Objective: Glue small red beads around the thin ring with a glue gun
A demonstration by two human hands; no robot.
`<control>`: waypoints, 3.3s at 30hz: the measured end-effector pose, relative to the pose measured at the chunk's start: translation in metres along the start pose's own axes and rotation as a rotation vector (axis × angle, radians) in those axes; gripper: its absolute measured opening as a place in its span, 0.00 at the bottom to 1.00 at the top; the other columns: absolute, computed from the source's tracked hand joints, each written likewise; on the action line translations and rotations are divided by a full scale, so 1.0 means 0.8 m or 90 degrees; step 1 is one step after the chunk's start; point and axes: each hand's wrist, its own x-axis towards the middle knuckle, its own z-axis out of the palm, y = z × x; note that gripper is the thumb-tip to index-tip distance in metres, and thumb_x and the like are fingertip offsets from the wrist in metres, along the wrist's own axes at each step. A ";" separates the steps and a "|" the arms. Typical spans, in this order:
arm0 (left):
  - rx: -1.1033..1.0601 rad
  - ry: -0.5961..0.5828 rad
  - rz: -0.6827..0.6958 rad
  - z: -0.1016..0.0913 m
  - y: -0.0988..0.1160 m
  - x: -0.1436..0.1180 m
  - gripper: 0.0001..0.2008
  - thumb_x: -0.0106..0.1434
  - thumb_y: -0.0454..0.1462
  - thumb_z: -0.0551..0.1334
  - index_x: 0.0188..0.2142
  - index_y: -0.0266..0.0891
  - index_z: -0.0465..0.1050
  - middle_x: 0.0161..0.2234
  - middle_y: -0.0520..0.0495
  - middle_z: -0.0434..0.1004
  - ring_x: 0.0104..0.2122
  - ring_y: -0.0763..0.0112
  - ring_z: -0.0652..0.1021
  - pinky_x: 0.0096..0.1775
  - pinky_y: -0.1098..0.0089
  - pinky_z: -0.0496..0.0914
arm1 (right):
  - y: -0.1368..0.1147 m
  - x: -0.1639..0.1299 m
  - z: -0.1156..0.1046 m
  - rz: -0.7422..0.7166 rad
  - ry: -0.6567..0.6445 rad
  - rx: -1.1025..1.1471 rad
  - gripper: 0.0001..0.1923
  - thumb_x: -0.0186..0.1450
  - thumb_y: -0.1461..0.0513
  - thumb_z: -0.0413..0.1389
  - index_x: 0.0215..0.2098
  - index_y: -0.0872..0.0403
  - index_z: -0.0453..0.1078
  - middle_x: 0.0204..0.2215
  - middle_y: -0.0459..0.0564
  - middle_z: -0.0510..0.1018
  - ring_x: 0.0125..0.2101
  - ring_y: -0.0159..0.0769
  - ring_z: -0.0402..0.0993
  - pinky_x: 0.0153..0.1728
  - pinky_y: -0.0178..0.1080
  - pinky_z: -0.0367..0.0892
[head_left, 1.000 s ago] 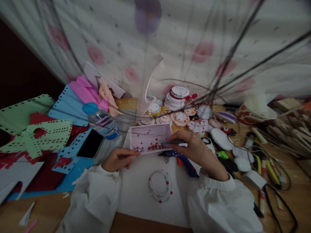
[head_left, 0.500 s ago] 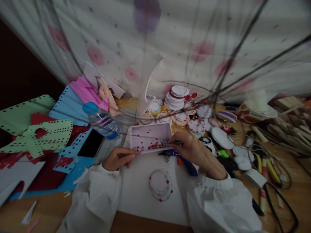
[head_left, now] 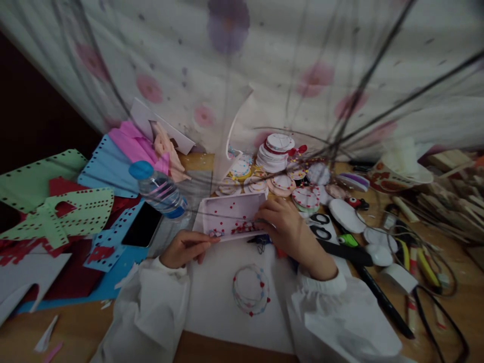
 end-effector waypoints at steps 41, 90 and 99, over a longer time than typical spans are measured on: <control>0.040 -0.033 -0.036 0.001 0.015 -0.004 0.13 0.56 0.39 0.64 0.40 0.38 0.80 0.14 0.50 0.73 0.14 0.77 0.69 0.17 0.78 0.61 | -0.029 0.007 0.044 0.020 0.077 -0.013 0.05 0.62 0.66 0.57 0.31 0.51 0.74 0.28 0.46 0.75 0.32 0.37 0.64 0.34 0.40 0.50; -0.094 0.127 0.014 0.100 0.004 0.000 0.13 0.58 0.43 0.60 0.27 0.34 0.73 0.16 0.51 0.69 0.15 0.78 0.65 0.19 0.76 0.58 | -0.054 -0.106 0.038 0.145 0.363 0.230 0.03 0.61 0.65 0.58 0.30 0.51 0.72 0.24 0.45 0.72 0.29 0.36 0.68 0.33 0.41 0.61; -0.082 0.080 0.017 0.107 0.010 0.003 0.07 0.53 0.38 0.62 0.25 0.34 0.73 0.16 0.52 0.68 0.16 0.78 0.66 0.20 0.76 0.59 | -0.058 -0.108 0.046 0.126 0.326 0.209 0.05 0.62 0.67 0.57 0.33 0.50 0.71 0.23 0.44 0.70 0.27 0.35 0.66 0.34 0.42 0.59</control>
